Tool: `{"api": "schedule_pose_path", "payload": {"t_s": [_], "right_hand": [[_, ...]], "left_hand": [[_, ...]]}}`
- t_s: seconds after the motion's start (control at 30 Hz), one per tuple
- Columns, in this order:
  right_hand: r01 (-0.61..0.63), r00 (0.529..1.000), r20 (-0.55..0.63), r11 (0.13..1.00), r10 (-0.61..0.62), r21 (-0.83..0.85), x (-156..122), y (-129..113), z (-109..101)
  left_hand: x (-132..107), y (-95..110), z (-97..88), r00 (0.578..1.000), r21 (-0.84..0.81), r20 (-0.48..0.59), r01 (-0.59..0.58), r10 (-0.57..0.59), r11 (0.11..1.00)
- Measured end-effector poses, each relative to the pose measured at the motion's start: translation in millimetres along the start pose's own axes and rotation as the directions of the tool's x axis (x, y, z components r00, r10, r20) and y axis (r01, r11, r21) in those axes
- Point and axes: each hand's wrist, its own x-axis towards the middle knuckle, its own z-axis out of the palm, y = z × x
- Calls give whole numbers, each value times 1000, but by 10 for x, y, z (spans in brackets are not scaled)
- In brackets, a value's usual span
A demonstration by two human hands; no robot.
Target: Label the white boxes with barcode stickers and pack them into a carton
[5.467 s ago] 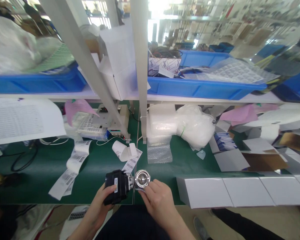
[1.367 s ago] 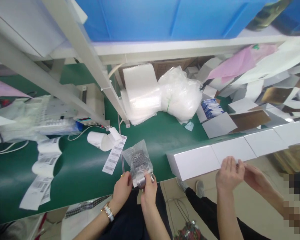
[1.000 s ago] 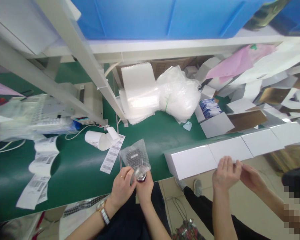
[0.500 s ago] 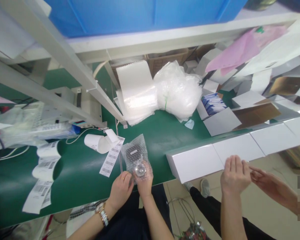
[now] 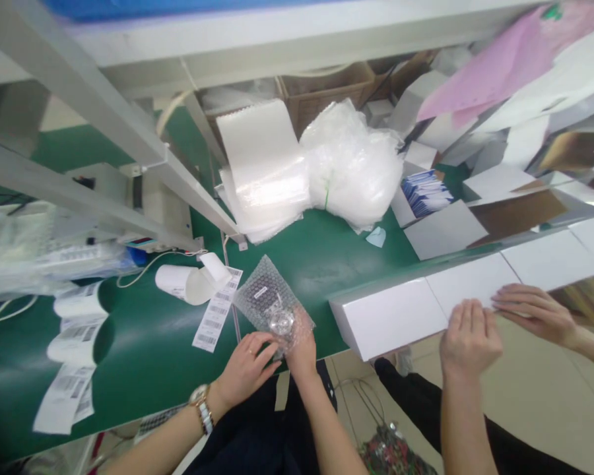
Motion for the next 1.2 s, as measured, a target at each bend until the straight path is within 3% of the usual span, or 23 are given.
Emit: {"api": "schedule_pose_path", "payload": {"t_s": [0.07,0.1,0.2,0.27,0.33,0.4,0.47,0.57,0.67,0.73,0.83,0.9,1.1,1.2], "right_hand": [[-38,999,-32,999,36,-37,-277,271,402],[-67,996,-67,995,63,-71,-415,390,478],[-159,957,-262,980,124,-116,-753,542,381],[-116,949,-307,981,64,-153,-822,473,286],[10,982,-183,982,-45,-189,-733,365,325],[105,994,-3,982,-107,-160,-540,312,491],[106,992,84,990,-98,-91,-328,348,695],[69,994,82,998,-67,-15,-98,502,871],[101,987,123,995,-102,12,-8,618,828],[134,973,186,991,-135,18,22,635,743],[178,946,281,984,-162,-31,83,617,657],[190,944,293,977,-153,-102,128,609,666],[99,986,146,984,-78,-145,54,506,948],[-15,993,118,997,24,-74,-46,322,885]], "left_hand": [[65,-92,18,988,62,45,-148,146,987],[90,-125,53,976,94,88,-206,198,974],[129,-167,221,943,153,223,-286,249,946],[123,-152,346,939,157,259,-274,228,949],[91,-125,442,949,122,246,-234,199,965],[30,-120,468,955,36,240,-190,176,981],[-52,-170,392,950,-74,258,-165,179,984],[-108,-367,100,955,-130,235,-152,180,980],[105,-626,-226,977,28,148,-157,151,987],[387,-762,-340,964,146,198,-210,180,967],[777,-868,-327,918,232,371,-241,144,942],[894,-884,-263,897,243,433,-207,85,948],[825,-888,-174,910,225,414,-61,-38,972],[886,-807,-221,831,183,544,13,-112,983]]}}
